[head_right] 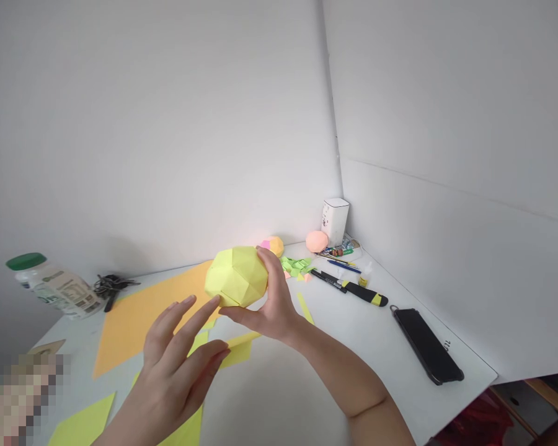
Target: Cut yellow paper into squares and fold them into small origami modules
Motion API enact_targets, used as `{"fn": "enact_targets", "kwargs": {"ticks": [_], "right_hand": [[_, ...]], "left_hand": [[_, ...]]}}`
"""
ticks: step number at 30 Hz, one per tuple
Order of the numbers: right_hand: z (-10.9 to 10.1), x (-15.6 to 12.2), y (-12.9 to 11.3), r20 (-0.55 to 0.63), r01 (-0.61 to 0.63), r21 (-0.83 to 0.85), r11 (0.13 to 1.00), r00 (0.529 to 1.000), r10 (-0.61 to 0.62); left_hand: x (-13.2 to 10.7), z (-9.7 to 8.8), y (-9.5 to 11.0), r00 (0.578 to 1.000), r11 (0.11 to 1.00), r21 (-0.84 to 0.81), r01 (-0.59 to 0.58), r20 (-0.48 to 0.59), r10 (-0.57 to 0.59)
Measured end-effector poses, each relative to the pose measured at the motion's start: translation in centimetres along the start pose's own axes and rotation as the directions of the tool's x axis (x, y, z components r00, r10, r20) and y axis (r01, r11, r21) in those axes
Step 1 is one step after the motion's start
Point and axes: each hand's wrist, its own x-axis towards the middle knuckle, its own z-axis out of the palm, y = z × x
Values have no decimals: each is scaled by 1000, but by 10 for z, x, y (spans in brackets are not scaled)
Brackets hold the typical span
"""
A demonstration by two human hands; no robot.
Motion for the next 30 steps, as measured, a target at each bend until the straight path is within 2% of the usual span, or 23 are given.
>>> {"fn": "enact_targets", "kwargs": {"ticks": [25, 30], "right_hand": [[1, -1, 3, 20, -31, -2, 1000, 999, 31], [0, 0, 5, 33, -25, 16, 1000, 999, 24]], "left_hand": [[-2, -2, -2, 999, 1000, 10, -4, 35, 4], [5, -2, -2, 999, 1000, 22, -10, 40, 9]]}}
